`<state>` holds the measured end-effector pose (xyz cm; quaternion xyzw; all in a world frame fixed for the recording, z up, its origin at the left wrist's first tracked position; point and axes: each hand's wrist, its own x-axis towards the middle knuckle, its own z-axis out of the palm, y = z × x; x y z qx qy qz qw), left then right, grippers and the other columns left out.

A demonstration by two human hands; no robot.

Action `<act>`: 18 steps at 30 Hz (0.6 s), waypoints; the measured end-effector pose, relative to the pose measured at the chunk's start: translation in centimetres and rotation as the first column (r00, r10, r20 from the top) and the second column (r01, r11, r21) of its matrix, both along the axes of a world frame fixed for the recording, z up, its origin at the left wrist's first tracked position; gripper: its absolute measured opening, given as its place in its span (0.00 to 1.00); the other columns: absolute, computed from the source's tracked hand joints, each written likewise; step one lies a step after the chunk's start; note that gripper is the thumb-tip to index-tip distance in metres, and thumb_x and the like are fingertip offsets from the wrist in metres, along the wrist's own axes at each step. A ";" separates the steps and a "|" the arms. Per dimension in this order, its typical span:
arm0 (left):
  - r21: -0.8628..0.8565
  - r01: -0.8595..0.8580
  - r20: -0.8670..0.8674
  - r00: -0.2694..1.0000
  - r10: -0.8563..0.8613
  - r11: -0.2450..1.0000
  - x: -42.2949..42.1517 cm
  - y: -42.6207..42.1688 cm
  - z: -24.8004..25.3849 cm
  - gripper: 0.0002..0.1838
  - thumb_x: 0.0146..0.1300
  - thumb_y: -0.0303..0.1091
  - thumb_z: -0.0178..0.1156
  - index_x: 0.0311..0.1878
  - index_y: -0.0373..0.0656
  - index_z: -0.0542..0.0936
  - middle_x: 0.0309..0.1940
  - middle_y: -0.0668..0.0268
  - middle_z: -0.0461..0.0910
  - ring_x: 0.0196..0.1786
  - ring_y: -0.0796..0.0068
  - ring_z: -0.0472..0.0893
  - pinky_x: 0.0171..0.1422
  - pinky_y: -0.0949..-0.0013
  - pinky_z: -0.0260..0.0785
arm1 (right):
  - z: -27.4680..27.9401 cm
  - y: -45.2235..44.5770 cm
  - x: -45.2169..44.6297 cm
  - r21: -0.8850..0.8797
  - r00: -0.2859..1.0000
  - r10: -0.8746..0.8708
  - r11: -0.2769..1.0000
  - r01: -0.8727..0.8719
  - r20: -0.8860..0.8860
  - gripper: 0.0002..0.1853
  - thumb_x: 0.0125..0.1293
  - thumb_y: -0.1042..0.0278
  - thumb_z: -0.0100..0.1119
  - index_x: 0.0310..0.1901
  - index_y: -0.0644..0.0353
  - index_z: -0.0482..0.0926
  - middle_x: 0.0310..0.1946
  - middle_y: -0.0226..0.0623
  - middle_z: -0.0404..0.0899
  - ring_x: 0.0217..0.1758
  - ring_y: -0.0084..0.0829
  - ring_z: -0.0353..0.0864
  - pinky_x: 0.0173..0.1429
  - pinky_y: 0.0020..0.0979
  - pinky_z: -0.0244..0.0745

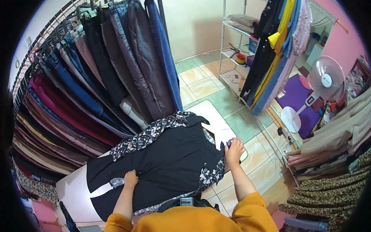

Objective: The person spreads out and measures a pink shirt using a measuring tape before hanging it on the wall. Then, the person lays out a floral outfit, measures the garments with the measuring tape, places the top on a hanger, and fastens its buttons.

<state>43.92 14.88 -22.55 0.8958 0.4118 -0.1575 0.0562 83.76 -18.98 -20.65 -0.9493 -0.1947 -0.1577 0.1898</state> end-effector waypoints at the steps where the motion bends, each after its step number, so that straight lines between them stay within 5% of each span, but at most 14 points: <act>1: -0.013 -0.051 0.015 0.999 0.051 0.999 -0.2 0.0 -0.2 0.15 0.51 0.32 0.68 0.41 0.38 0.78 0.38 0.52 0.82 0.44 0.54 0.82 0.52 0.58 0.74 | 0.3 0.9 -0.8 0.015 0.991 0.038 0.999 -0.036 -0.129 0.31 0.48 0.64 0.70 0.53 0.63 0.68 0.52 0.46 0.71 0.60 0.47 0.68 0.58 0.47 0.63; 4: -0.035 -0.121 0.019 0.992 0.122 0.992 -1.2 0.0 -0.5 0.15 0.51 0.33 0.68 0.41 0.38 0.78 0.37 0.51 0.82 0.44 0.53 0.82 0.51 0.57 0.74 | 1.3 3.5 -5.5 0.028 0.880 0.063 0.998 -0.056 -0.471 0.35 0.50 0.61 0.70 0.57 0.68 0.65 0.49 0.50 0.69 0.53 0.52 0.71 0.57 0.45 0.68; 12: -0.152 -0.294 -0.160 0.949 0.270 0.944 -11.7 -1.9 -1.0 0.15 0.49 0.32 0.63 0.41 0.36 0.81 0.41 0.49 0.82 0.48 0.52 0.82 0.54 0.58 0.75 | -1.6 8.4 -9.0 0.116 0.863 0.255 0.967 -0.227 -0.436 0.34 0.46 0.70 0.68 0.58 0.66 0.66 0.47 0.50 0.70 0.52 0.50 0.72 0.56 0.42 0.70; 16: -0.246 -0.544 -0.433 0.802 0.411 0.802 -18.7 -7.9 -0.8 0.18 0.39 0.38 0.68 0.35 0.39 0.85 0.43 0.49 0.82 0.49 0.53 0.82 0.55 0.58 0.75 | -1.5 10.6 -12.7 0.218 0.773 0.495 0.869 -0.445 -0.396 0.33 0.45 0.72 0.67 0.57 0.63 0.68 0.43 0.49 0.70 0.48 0.50 0.72 0.53 0.43 0.70; 18: -0.238 -0.568 -0.540 0.752 0.379 0.787 -21.0 -12.2 1.1 0.16 0.45 0.36 0.66 0.39 0.41 0.85 0.44 0.53 0.83 0.50 0.62 0.82 0.53 0.65 0.76 | -1.2 11.7 -14.9 0.238 0.694 0.586 0.808 -0.539 -0.417 0.34 0.44 0.73 0.68 0.56 0.62 0.68 0.42 0.48 0.71 0.46 0.49 0.73 0.51 0.42 0.70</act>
